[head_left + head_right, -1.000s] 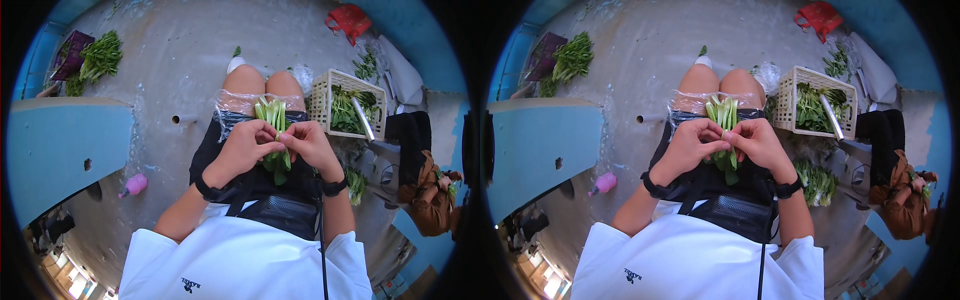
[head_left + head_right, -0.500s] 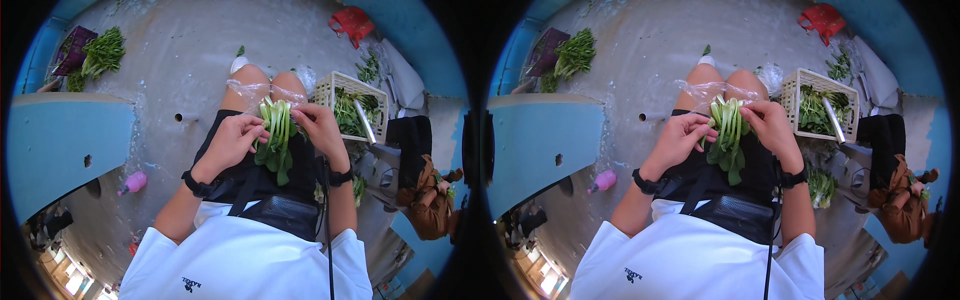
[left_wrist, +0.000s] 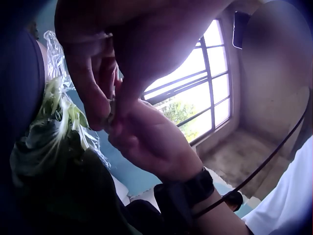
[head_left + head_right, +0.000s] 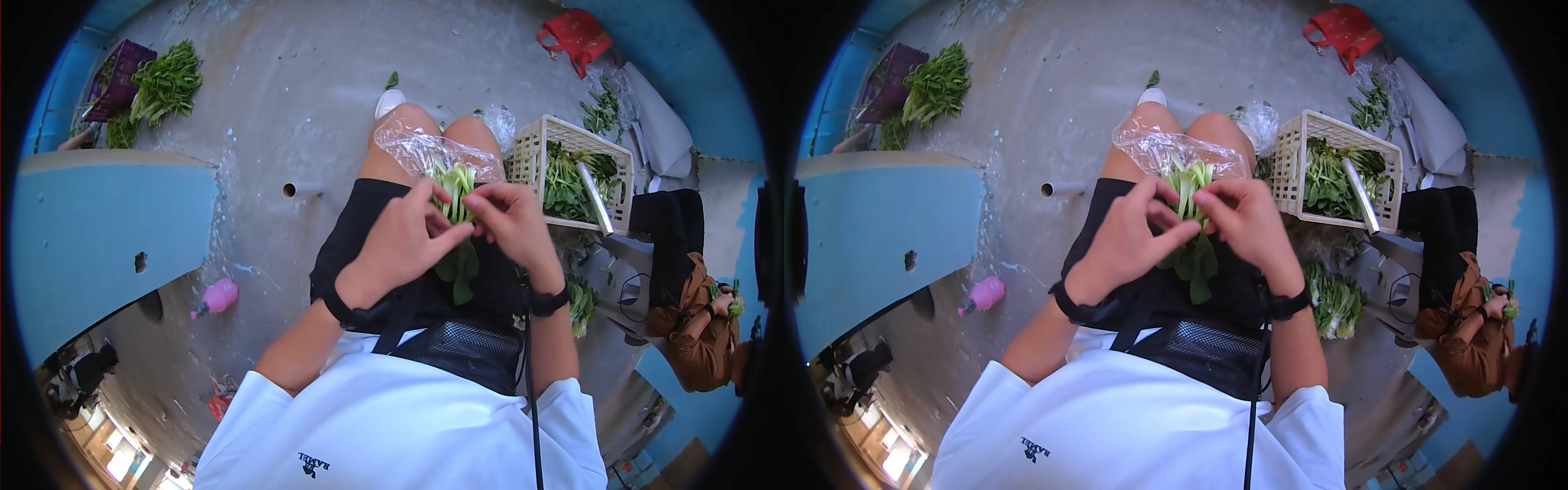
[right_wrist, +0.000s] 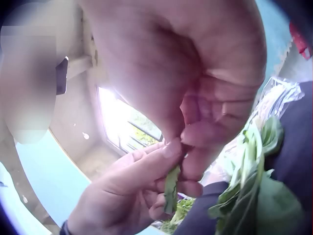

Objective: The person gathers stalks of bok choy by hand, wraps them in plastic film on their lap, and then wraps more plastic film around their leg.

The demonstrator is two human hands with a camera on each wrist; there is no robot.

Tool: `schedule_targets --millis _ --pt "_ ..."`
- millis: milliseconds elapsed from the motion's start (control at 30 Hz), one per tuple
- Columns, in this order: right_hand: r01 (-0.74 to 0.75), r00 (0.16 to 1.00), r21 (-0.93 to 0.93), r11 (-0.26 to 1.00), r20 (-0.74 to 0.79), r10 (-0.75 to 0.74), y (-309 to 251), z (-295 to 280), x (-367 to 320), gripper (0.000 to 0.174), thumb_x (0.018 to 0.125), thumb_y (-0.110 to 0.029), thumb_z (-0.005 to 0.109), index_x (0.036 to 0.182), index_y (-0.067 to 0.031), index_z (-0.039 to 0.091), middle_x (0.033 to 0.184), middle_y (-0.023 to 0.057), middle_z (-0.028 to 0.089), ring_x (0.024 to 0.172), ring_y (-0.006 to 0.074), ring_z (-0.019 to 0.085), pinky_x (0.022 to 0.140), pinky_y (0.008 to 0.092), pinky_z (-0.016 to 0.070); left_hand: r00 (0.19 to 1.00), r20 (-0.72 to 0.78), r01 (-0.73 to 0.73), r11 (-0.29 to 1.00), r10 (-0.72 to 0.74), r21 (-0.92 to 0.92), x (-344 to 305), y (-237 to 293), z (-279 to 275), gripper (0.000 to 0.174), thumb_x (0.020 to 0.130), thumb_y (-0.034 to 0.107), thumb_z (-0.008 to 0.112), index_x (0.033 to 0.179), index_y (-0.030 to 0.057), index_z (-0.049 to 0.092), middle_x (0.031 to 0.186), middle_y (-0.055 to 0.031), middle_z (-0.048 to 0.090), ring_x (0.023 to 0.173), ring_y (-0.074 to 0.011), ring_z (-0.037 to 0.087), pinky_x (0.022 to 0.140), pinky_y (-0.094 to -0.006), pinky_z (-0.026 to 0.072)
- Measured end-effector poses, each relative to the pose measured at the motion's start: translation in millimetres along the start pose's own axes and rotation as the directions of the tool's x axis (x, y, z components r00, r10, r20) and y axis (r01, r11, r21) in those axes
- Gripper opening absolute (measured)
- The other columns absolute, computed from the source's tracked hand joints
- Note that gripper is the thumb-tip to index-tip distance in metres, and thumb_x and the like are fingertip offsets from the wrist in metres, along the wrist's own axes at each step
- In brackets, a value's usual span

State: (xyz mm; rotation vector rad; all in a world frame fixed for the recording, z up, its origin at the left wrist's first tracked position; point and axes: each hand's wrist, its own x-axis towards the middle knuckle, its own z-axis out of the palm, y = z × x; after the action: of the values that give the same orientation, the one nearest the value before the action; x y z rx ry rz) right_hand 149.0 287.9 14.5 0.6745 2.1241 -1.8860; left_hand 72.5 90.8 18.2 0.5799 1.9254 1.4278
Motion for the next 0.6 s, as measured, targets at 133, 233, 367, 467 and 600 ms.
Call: schedule_targets --millis 133,233,367,467,600 --pt "0.079 0.993 -0.178 0.981 -0.071 -0.093 -6.4 -14.6 20.5 0.022 0.097 -0.017 0.075 0.102 0.0035 0.073 0.068 0.0035 0.066 0.056 0.0094 0.058 0.053 0.0270 0.0458 0.919 -0.146 -0.251 0.831 0.365 0.497 48.2 -8.2 -18.4 0.039 0.087 0.012 0.078 0.124 0.0031 0.066 0.095 -0.0123 0.069 0.088 -0.0278 0.068 0.082 -0.0378 0.0549" --pt "0.121 0.975 -0.535 0.836 -0.096 -0.202 -17.8 -12.5 27.9 0.022 0.095 -0.016 0.076 0.101 0.0044 0.071 0.066 0.0110 0.063 0.053 0.0173 0.058 0.054 0.0338 0.0467 0.846 0.044 -0.422 0.618 0.531 0.664 89.7 -19.6 -33.4 0.045 0.085 0.009 0.076 0.129 0.0105 0.068 0.108 -0.0114 0.061 0.106 -0.0332 0.059 0.095 -0.0445 0.0496" --pt "0.184 0.949 -0.503 0.845 -0.134 -0.287 -13.0 -4.3 25.2 0.020 0.092 -0.015 0.075 0.099 0.0034 0.070 0.070 0.0183 0.065 0.059 0.0290 0.062 0.059 0.0389 0.0493 0.885 0.245 -0.444 0.561 0.395 0.699 92.7 -21.8 -49.3 0.036 0.084 0.008 0.076 0.119 0.0142 0.074 0.115 -0.0087 0.058 0.118 -0.0316 0.054 0.101 -0.0456 0.0462" --pt "0.243 0.952 -0.475 0.846 -0.050 -0.302 -7.3 6.3 30.0 0.015 0.090 -0.011 0.074 0.096 0.0026 0.071 0.073 0.0196 0.067 0.065 0.0334 0.066 0.063 0.0413 0.0516 0.889 0.204 -0.433 0.608 0.410 0.665 91.1 -28.1 -47.6 0.028 0.083 0.007 0.077 0.111 0.0134 0.076 0.117 -0.0070 0.059 0.118 -0.0307 0.054 0.102 -0.0451 0.0460" --pt "0.245 0.956 -0.587 0.772 0.014 -0.293 -6.2 21.0 38.4 0.011 0.087 -0.008 0.072 0.091 0.0018 0.072 0.077 0.0197 0.070 0.072 0.0362 0.070 0.068 0.0453 0.0541 0.860 0.212 -0.481 0.598 0.465 0.641 94.4 -32.6 -45.1 0.018 0.081 0.006 0.078 0.099 0.0090 0.075 0.116 -0.0063 0.062 0.116 -0.0312 0.055 0.099 -0.0446 0.0473"
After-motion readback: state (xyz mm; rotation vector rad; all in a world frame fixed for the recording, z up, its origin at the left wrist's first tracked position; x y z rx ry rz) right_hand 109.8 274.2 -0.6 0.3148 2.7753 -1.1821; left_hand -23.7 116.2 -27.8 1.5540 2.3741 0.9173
